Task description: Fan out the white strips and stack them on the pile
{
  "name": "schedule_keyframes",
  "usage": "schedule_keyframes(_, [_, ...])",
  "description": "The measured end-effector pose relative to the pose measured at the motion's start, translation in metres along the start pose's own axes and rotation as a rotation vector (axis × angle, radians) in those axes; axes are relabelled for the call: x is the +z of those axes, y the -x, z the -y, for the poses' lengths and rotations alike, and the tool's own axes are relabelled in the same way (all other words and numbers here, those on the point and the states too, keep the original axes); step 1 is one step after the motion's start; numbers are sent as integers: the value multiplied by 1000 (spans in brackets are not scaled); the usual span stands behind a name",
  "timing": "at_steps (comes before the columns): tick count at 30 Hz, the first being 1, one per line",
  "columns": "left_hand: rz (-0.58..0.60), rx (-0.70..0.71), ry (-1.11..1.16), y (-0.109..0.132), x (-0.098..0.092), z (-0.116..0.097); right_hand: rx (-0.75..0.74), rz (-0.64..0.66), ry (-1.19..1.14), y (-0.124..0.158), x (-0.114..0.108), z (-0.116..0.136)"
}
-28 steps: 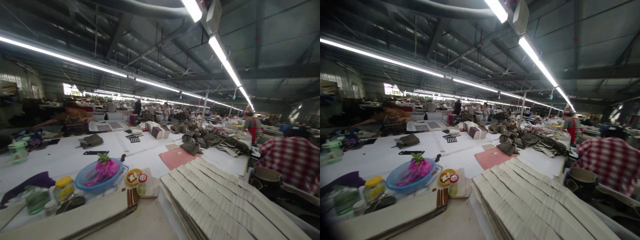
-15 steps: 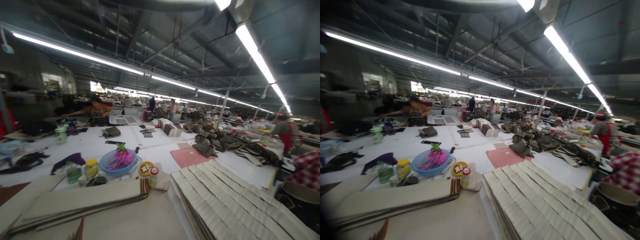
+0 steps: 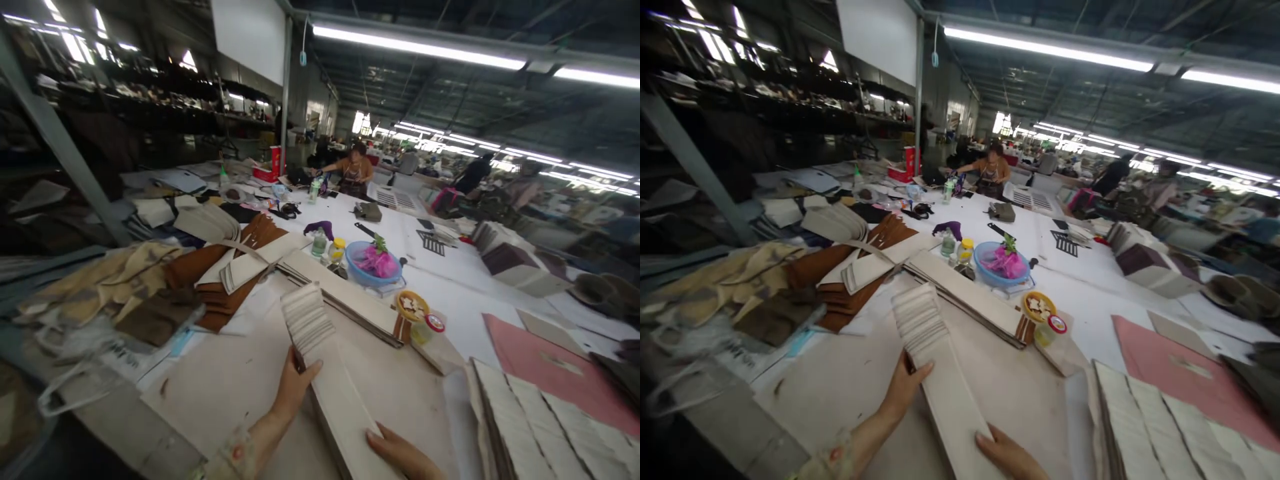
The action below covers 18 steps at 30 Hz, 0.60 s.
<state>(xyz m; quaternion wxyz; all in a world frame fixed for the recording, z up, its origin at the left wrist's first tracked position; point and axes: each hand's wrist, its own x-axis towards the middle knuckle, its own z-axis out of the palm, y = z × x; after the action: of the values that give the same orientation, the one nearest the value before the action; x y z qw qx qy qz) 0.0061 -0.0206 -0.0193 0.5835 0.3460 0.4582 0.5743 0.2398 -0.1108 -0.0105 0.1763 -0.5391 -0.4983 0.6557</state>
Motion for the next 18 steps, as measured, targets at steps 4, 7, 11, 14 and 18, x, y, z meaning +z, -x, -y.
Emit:
schedule_keyframes(4, [16,-81,-6,-8,-10,11,-13,81,-254,-5,10,-1])
schedule_keyframes(7, [45,-367,113,-21,-27,18,-47,67,-255,-4,13,-4])
schedule_keyframes(11, [209,-697,292,-29,-45,25,-93,108,-167,4,11,2])
schedule_keyframes(14, [241,-760,342,-26,-42,29,-34,119,-144,8,5,7])
schedule_keyframes(18, [82,-494,300,-21,-29,33,158,42,-154,6,0,0])
